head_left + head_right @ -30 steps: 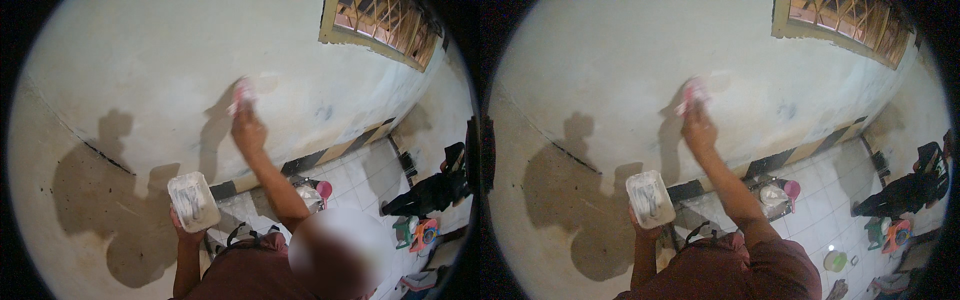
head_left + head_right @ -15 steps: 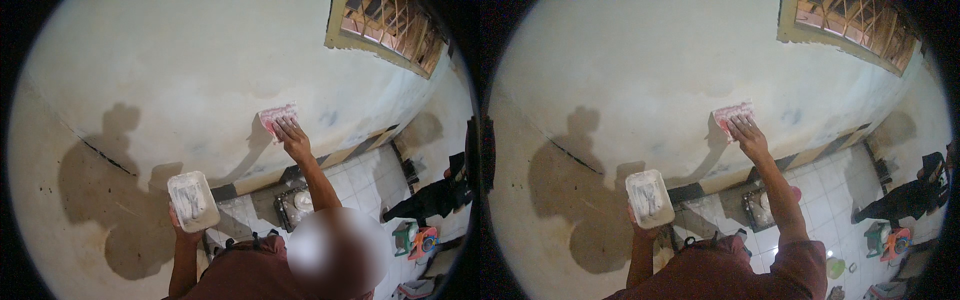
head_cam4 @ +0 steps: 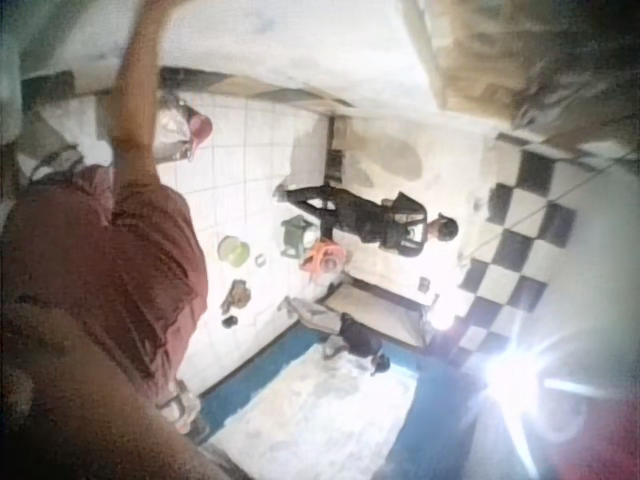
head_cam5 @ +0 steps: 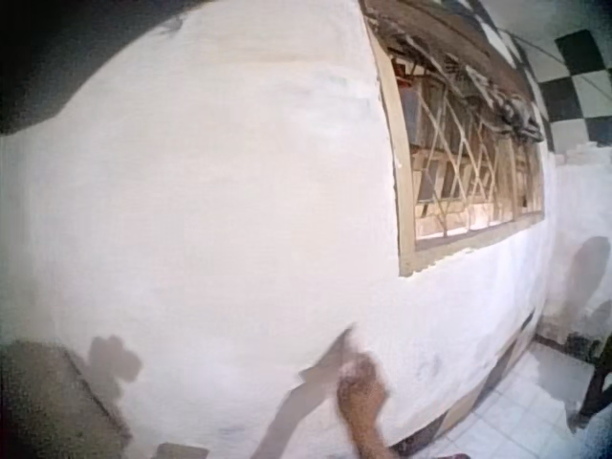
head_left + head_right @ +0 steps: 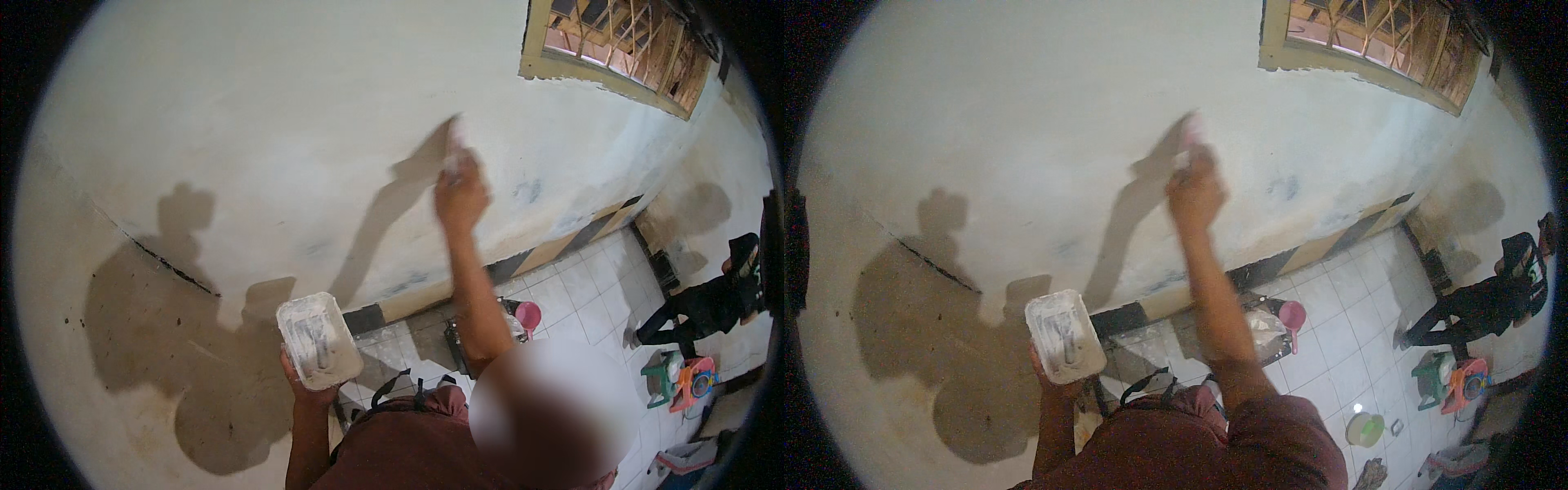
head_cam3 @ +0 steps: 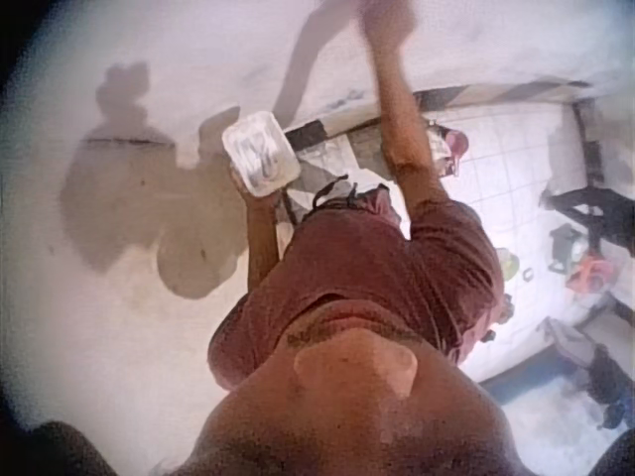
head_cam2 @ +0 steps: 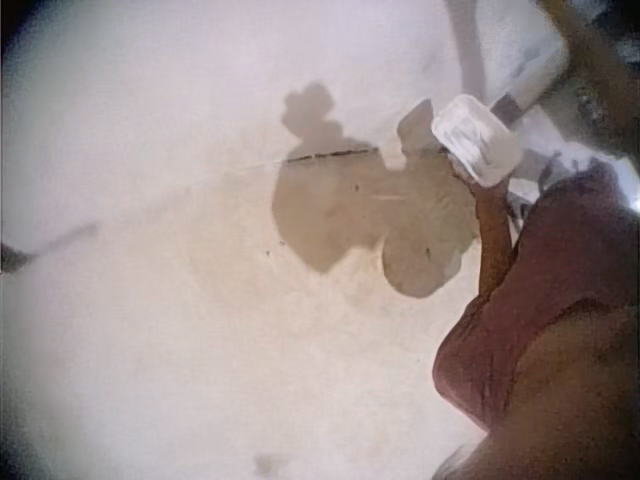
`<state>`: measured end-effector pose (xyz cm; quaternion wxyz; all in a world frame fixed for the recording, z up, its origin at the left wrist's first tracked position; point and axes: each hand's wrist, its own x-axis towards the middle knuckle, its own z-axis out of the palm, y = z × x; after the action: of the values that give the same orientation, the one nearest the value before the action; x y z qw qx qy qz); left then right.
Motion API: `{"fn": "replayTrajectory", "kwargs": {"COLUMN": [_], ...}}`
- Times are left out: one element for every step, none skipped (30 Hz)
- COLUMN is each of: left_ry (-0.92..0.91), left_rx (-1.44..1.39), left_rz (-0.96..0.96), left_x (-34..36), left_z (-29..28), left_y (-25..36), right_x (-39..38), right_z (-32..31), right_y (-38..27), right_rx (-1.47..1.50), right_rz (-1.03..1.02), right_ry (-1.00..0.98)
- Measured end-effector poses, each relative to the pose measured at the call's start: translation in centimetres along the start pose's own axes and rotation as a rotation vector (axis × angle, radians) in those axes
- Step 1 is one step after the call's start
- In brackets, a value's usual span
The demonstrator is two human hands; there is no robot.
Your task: The person applies white plaster to a wall using a red putty knife, repeatedly spreading the compound over a damaged area of the wall next to a window.
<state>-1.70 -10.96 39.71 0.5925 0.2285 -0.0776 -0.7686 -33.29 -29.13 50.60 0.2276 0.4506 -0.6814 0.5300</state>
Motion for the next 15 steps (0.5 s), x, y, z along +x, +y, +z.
{"fn": "replayTrajectory", "kwargs": {"left_ry": [0.002, -0.037, -0.061, -0.059, -0.051, -0.049, -0.048, -0.035, -0.021, -0.019, -0.015, -0.022, -0.025, -0.045, -0.062], "left_rx": [0.001, 0.368, 0.555, 0.742, 0.413, 0.085, 0.082, 0.057, 0.022, 0.011, 0.018, 0.025, 0.02, 0.002, -0.013], "left_rz": [0.002, 0.187, 0.262, 0.356, 0.213, 0.086, 0.104, 0.133, 0.142, 0.137, 0.131, 0.113, 0.119, 0.098, 0.081], "left_x": [0.5, 1.1, 1.1, 0.6, 0.4, 0.2, 0.2, 0.2, 0.4, 0.6, 0.4, 0.5, 0.5, 0.6, 0.6], "left_z": [-1.7, -4.1, -4.6, -5.1, -3.0, -1.6, -1.6, -1.7, -1.6, -1.4, -1.5, -1.4, -1.5, -1.5, -1.4], "left_y": [0.1, 0.1, 0.0, 0.3, 0.5, 0.8, 0.8, 0.7, 0.1, -0.3, -0.1, 0.0, 0.2, 0.3, 0.3], "right_x": [-2.9, -6.5, -9.4, -11.5, -12.6, -12.8, -12.6, -12.2, -11.0, -9.5, -8.4, -6.6, -5.5, -4.5, -3.6], "right_z": [1.1, 2.6, 2.8, 1.8, 0.9, 0.5, -0.2, -0.6, -0.8, -0.7, -0.8, -1.3, -0.8, -0.4, -0.1], "right_y": [-2.3, -4.4, -6.9, -8.8, -9.8, -9.6, -8.4, -7.0, -5.1, -3.3, -2.5, -2.1, -1.8, -1.6, -1.7], "right_rx": [0.148, 0.169, 0.175, 0.302, 0.426, 0.441, 0.47, 0.5, 0.472, 0.463, 0.417, 0.395, 0.356, 0.326, 0.301], "right_rz": [-0.016, -0.134, -0.159, -0.147, -0.141, -0.148, -0.182, -0.214, -0.231, -0.247, -0.276, -0.337, -0.413, -0.517, -0.619], "right_ry": [-0.143, -0.165, -0.344, -0.456, -0.554, -0.55, -0.458, -0.367, -0.3, -0.23, -0.218, -0.17, -0.137, -0.095, -0.053]}}
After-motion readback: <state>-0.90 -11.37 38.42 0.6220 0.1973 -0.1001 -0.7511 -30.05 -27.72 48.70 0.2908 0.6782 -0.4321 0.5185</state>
